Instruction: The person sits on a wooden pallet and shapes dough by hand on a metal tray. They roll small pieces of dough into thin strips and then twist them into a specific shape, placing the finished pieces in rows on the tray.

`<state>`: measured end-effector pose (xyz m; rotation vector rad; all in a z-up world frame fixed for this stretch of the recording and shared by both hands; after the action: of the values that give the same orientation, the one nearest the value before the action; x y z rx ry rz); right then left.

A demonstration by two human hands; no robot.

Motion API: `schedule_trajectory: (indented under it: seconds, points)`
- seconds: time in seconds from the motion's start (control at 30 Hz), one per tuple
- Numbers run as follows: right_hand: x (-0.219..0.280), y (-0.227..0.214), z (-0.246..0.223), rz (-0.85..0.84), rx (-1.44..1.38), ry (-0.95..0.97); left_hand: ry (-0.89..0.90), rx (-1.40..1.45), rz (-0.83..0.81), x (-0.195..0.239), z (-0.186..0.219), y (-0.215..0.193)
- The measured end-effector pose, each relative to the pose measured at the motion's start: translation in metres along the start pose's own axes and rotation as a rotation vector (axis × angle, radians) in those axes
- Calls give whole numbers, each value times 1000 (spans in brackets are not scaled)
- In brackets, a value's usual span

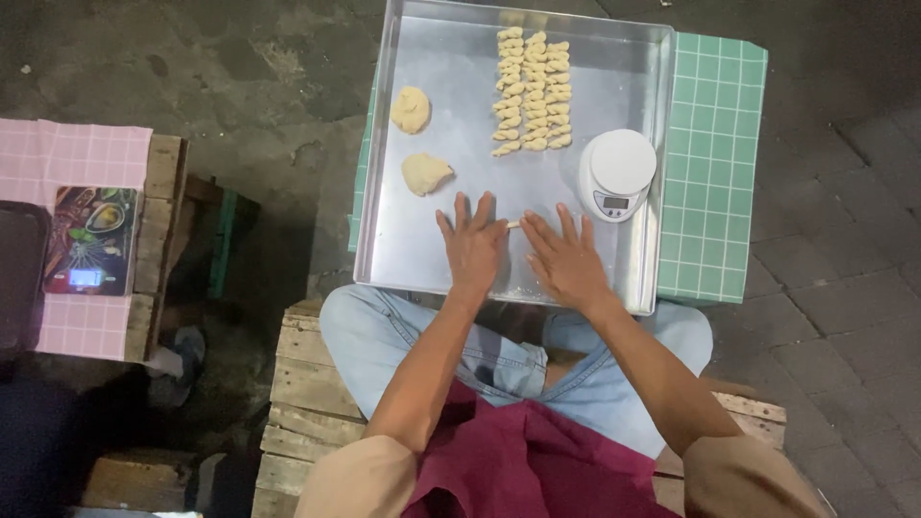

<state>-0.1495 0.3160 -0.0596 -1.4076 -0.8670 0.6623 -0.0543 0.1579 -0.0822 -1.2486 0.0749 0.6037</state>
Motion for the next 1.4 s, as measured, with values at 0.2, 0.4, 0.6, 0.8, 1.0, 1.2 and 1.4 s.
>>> schedule_trajectory:
  seconds: [0.2,0.4,0.6,0.8,1.0,1.2,1.4]
  points:
    - [-10,-7,-9,-11,-54,43,-67,11,-18,1,4,-3]
    - [-29,-9,-23,63,-132,4,-89,50,-8,0,2,0]
    - [11,-5,-2,-4,-150,12,-153,81,-105,2,2,-15]
    - [6,23,14,19,-50,6,-27,-14,-180,10,13,-8]
    - [-32,22,10,426,-309,-33,72,-80,-132,-1,11,-15]
    - [-69,38,21,521,-258,-42,124,-78,-19,-33,-16,-8]
    - [-51,6,-2,531,-123,30,128,-105,-39,-26,0,-20]
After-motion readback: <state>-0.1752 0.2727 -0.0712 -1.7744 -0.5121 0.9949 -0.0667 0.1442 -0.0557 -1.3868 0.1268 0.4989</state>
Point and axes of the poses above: each hand's wrist, its own x-axis away from the middle knuckle, its own y-axis out of the palm, z = x × y, the point moved 2 cm from there along -x, towards the middle knuckle, and after that the axes turned 10 degrees about y, right-handed, at the moved point
